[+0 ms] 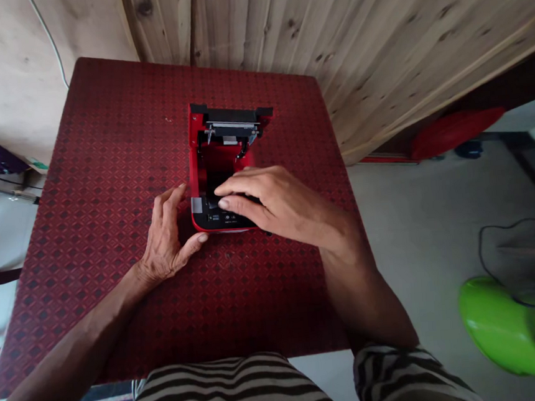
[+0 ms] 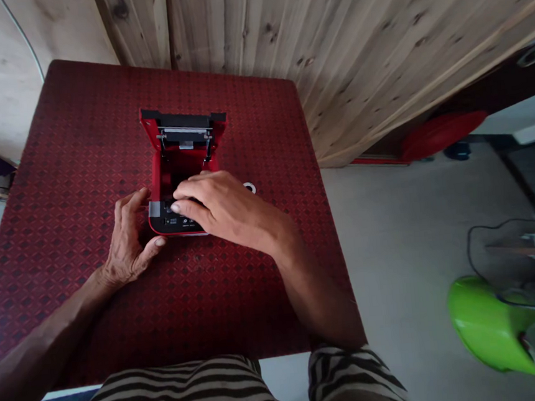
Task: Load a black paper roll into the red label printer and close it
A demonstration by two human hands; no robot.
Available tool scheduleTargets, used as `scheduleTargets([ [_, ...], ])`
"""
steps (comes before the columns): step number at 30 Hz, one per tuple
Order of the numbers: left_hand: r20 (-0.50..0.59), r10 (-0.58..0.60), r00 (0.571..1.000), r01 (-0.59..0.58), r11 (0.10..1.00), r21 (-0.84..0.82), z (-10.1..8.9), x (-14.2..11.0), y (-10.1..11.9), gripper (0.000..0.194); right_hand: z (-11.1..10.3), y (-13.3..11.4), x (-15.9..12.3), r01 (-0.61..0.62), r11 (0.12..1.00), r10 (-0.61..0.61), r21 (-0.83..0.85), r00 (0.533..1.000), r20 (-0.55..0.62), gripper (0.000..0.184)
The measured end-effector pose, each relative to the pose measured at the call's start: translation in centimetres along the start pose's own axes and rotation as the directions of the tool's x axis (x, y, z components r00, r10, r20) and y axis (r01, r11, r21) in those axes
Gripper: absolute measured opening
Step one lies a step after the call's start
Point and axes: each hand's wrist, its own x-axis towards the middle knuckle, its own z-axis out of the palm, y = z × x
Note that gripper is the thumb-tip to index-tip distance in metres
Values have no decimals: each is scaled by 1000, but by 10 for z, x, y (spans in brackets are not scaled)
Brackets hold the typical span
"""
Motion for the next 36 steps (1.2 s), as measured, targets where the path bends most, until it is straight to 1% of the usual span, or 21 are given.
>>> scheduleTargets([
  [2, -19, -7, 1000, 6, 999, -41, -3, 2, 0, 85, 7, -2, -12, 12, 999, -9, 46, 997, -78, 19],
  [4, -49, -23, 999, 19, 996, -88, -9, 12, 0, 84, 15, -4, -20, 6, 1000, -3, 14, 987, -159, 17],
  [5, -63, -28, 998, 21, 994, -107, -14, 21, 0, 84, 19, -5, -23, 7, 1000, -11, -24, 981, -191, 16],
  [7, -89, -10, 996, -1, 992, -126, -24, 48, 1, 83, 25, -9, -27, 13, 991, -47, -134, 967, -252, 20],
  [8, -93, 33, 995, -44, 992, -115, -28, 64, 2, 85, 28, -11, -29, 10, 980, -67, -198, 956, -285, 21],
  [10, -89, 94, 992, -99, 994, -48, -36, 99, 3, 85, 32, -15, -32, -9, 952, -103, -305, 931, -349, 22],
  [12, -16, 152, 988, -151, 988, 25, -40, 127, 7, 82, 36, -18, -34, -29, 927, -130, -373, 911, -392, 23],
  [14, 17, 150, 989, -150, 988, 29, -41, 139, 14, 81, 39, -20, -36, -29, 909, -157, -417, 900, -406, 24],
  [16, 5, 146, 989, -146, 988, 39, -41, 133, 22, 74, 41, -22, -38, -30, 888, -184, -458, 891, -414, 24],
  [17, -2, 155, 988, -155, 987, 43, -41, 125, 25, 70, 42, -23, -39, -31, 877, -199, -480, 885, -420, 24],
  [19, 16, 214, 977, -215, 976, 47, -41, 105, 29, 62, 44, -25, -41, -37, 856, -223, -515, 873, -434, 23],
  [22, 51, 284, 958, -287, 954, 82, -39, 77, 25, 56, 49, -28, -42, -69, 849, -205, -523, 871, -447, 20],
  [24, 66, 320, 945, -326, 940, 103, -35, 67, 19, 58, 51, -30, -42, -93, 855, -177, -510, 872, -456, 19],
  [27, 59, 368, 928, -373, 919, 128, -31, 61, 13, 63, 53, -31, -42, -108, 868, -147, -485, 876, -460, 21],
  [30, 48, 395, 917, -398, 904, 155, -29, 60, 10, 65, 52, -33, -43, -119, 891, -92, -437, 897, -432, 25],
  [33, 78, 384, 920, -392, 904, 170, -29, 59, 8, 67, 53, -33, -42, -131, 910, -44, -394, 913, -405, 27],
  [36, 95, 354, 930, -365, 917, 163, -26, 57, 7, 69, 54, -33, -43, -131, 911, -44, -391, 912, -408, 25],
])
